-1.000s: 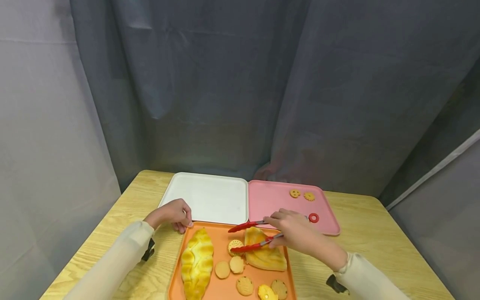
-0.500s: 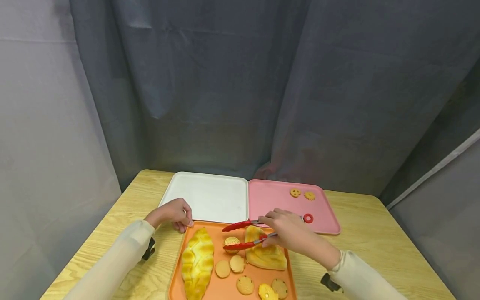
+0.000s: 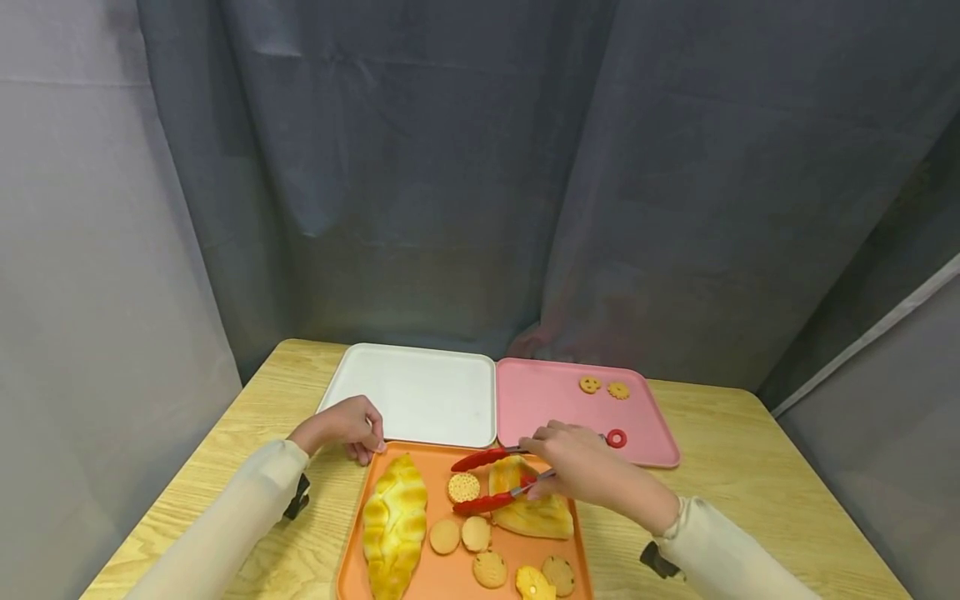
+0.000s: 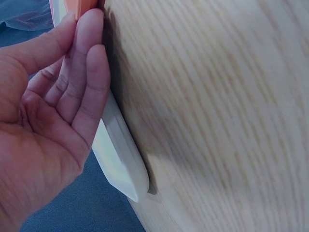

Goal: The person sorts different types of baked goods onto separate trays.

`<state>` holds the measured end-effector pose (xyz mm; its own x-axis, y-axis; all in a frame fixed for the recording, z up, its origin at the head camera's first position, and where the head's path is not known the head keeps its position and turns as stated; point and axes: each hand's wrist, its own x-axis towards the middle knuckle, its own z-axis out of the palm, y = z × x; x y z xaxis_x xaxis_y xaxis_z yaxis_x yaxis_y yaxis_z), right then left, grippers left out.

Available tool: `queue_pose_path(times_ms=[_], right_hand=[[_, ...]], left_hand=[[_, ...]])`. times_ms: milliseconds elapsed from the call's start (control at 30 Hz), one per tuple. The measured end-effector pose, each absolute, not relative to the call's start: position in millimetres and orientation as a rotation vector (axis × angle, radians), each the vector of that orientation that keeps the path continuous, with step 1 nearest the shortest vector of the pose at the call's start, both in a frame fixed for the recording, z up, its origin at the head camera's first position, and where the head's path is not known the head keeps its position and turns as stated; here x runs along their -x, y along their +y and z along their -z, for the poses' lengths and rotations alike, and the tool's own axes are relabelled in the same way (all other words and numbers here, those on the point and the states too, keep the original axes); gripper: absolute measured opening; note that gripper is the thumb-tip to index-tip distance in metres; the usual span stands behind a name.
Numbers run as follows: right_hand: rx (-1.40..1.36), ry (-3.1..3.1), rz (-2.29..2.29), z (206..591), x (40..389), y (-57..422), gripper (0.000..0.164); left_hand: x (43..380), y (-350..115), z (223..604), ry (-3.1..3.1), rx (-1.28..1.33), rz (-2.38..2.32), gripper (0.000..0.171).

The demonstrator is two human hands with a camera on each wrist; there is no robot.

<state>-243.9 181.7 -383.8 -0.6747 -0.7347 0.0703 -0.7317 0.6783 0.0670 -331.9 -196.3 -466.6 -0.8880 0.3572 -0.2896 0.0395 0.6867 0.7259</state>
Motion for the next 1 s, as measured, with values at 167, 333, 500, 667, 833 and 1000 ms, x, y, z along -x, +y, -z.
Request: queue_pose_path(times_ms=[167,333,500,667,833,1000], right_hand=[[-1.237,-2.776,0.046,387,244,181,0.053],[-1.240,-2.756,0.018,390,245,181,0.053],[-1.250,-2.730,-0.003,393,246,181,0.053],[-1.248,-2.695,-0.020,393,244,183,0.054],[-1.234,-2.628,-0.048,389,244,186,0.057],[-1.213,-2.550,-0.070,386,247,191,0.059]], left_hand=[[333,-196,468,2.492,-0.308,-1.056,0.015],[333,-196,468,2.491,-0.299,-1.056,0.014],[333,-196,468,2.495,-0.302,-1.056,0.014],[331,-195,467,2.497,-0.315,-1.061,0.013],[330,-195,465,2.502,-0.310,-1.054,0.014],[329,-195,464,2.498,-0.321,-1.061,0.014]])
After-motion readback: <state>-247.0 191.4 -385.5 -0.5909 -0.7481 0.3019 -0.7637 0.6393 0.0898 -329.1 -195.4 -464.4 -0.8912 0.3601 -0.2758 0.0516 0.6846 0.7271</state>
